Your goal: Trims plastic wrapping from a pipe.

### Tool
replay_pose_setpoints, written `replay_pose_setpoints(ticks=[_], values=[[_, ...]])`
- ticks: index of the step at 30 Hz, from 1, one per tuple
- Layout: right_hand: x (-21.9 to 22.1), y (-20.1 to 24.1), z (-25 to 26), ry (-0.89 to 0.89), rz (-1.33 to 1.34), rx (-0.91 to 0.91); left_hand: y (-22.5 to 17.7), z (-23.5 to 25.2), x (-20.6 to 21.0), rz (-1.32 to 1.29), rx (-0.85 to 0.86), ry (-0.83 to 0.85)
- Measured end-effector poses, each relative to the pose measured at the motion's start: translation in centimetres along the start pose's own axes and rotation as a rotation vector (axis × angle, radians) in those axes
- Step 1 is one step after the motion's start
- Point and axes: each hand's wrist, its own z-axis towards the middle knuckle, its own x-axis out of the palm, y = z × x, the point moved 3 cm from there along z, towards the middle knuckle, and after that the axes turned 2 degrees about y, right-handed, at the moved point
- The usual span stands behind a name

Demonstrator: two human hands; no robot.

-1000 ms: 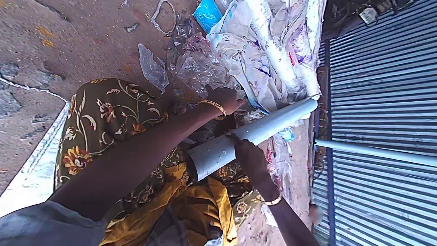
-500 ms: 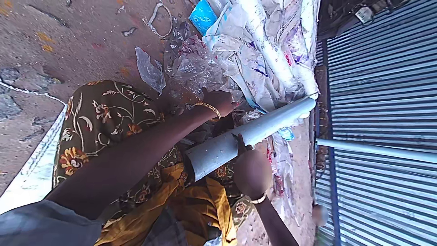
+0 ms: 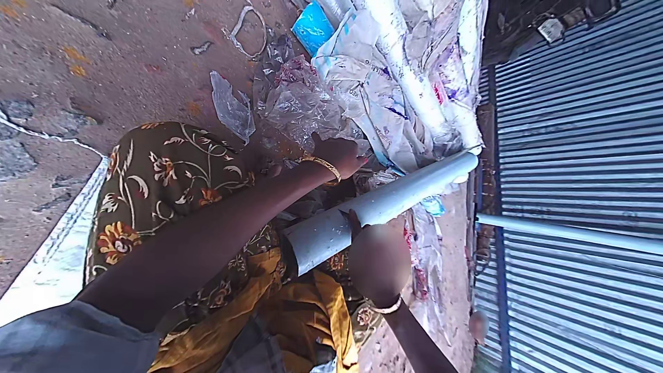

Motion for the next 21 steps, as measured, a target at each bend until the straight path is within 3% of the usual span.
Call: replay_pose_setpoints(ticks=[3,7,10,12,16,18,21], values=[[-0.1,-1.7,2.4,0.157,-0.021,0.180,0.0,-0.3,0.2,-0.003,0.003,0.015],[-1.0,1.8,-0.1,0.123,-0.038,-0.037,-0.1,-0.2,0.0,0.005,0.008,0.015],[-0.8,-1.1,3.0,0.261,-0.077,0.180,-0.1,-0.3,-0.1,0.005,0.007,0.010],[-0.8,-1.3,3.0,0.286,-0.087,0.214,0.1,-0.5,-0.1,0.004,0.007,0.010],[0.6,0.8,-1.1,-0.117,0.004,-0.092,0.0,-0.2,-0.3,-0.003,0.009,-0.005],[1.6,-2.4,1.1,-0.149,0.013,0.056,0.1,-0.1,-0.2,-0.005,0.009,-0.007],[2.1,-6.5,3.8,-0.043,0.026,0.316,0.4,-0.1,0.2,0.019,-0.010,0.011]])
